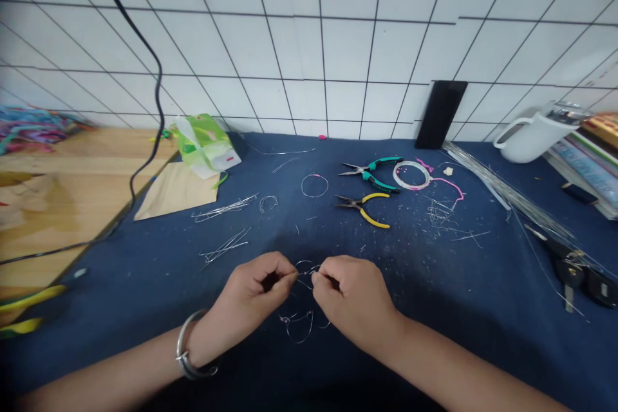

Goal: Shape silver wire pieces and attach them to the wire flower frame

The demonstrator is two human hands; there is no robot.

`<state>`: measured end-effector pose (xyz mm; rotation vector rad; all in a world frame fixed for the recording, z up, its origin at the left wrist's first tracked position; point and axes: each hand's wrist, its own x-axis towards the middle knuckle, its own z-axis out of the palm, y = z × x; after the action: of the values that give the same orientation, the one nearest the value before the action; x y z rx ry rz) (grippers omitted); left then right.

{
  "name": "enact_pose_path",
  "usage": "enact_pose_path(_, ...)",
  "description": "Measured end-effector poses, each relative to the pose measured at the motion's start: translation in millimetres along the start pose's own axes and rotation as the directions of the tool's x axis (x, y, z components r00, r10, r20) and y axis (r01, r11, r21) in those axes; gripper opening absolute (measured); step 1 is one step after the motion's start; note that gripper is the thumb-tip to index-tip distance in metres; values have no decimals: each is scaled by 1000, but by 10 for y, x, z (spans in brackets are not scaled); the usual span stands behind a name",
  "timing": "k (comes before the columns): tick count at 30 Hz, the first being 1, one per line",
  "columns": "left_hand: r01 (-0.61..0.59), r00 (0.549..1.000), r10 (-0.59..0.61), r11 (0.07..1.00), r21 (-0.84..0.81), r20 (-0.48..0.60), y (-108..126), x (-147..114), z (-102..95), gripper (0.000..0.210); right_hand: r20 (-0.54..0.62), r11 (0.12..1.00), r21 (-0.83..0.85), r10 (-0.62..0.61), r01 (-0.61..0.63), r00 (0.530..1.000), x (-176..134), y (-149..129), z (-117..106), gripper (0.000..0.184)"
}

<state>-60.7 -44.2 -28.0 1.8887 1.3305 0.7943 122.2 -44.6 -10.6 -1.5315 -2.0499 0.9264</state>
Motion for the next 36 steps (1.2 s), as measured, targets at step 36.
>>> enact_pose_path(36,-201,974,215,967,157,-78,172,-226,14,14,-18,804,538,311,-253,950,-258,-195,217,25)
